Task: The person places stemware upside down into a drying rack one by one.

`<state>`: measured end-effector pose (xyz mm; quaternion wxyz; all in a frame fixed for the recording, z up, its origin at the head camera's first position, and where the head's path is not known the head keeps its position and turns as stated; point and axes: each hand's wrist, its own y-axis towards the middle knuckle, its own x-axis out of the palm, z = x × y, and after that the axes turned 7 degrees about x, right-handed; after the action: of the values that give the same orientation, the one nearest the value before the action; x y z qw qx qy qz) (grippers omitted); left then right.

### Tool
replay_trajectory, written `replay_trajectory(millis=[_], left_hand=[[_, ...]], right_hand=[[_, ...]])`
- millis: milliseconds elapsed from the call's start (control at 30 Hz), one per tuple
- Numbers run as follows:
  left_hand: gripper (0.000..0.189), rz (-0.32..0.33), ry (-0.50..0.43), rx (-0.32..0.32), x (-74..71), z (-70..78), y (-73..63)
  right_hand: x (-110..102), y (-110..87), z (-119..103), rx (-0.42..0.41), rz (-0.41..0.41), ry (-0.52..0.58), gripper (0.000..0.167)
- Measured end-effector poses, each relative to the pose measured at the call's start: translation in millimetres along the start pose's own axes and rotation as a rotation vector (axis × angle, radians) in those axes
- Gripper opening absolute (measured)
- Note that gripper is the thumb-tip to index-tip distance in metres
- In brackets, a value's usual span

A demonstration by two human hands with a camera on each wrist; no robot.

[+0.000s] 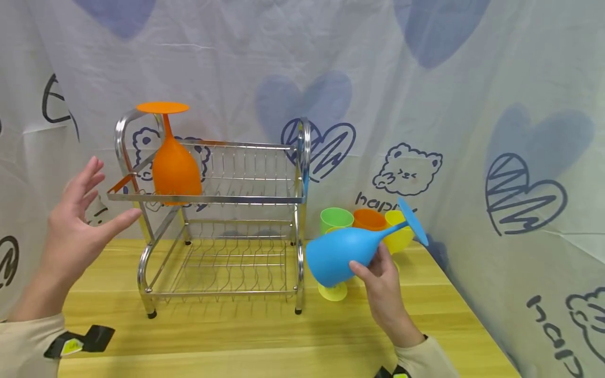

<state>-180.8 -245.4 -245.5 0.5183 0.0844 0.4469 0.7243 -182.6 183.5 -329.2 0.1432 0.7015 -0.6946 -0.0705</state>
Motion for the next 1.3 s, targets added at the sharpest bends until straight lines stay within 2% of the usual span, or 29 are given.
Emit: replay_trajectory(millis=[100, 233, 333, 467, 733, 967, 1133, 1300], left_hand=[[0.092, -0.043, 0.036, -0.058, -5.5, -9.5, 8.6], [0.097, -0.124, 0.028, -0.125, -8.8, -20.2, 19.2], [0.1, -0.169, 0.01, -0.15, -9.7, -28.2, 26.5], [0.101, -0.198, -0.001, -0.184, -9.5, -37.7, 34.2], [0.093, -0.263, -0.036, -0.208, -14.5, -55.7, 44.4], [0.085, -0.284, -0.09, -0.177, -20.6, -62.2, 49.1], [0.083, -0.348, -0.099, -0.193, -22.3, -64.9, 53.3], [0.081, -0.417, -0.16, -0.227, -22.6, -70.6, 55.1]], right_hand=[[0, 1.9, -4, 0.004, -0.01, -0.022, 0.069], [1, 5.2, -12, 0.01, -0.03, -0.041, 0.071], [2, 7.9, -19, -0.003, -0.052, -0.056, 0.071], [4, 12.1, -29, -0.055, -0.082, -0.064, 0.07], [11, 20.8, -48, -0.132, -0.079, -0.095, 0.071], [26, 31.5, -68, -0.179, -0.068, -0.1, 0.072], [40, 42.7, -82, -0.193, -0.083, -0.091, 0.075], [56, 57.1, -94, -0.213, -0.123, -0.091, 0.076]])
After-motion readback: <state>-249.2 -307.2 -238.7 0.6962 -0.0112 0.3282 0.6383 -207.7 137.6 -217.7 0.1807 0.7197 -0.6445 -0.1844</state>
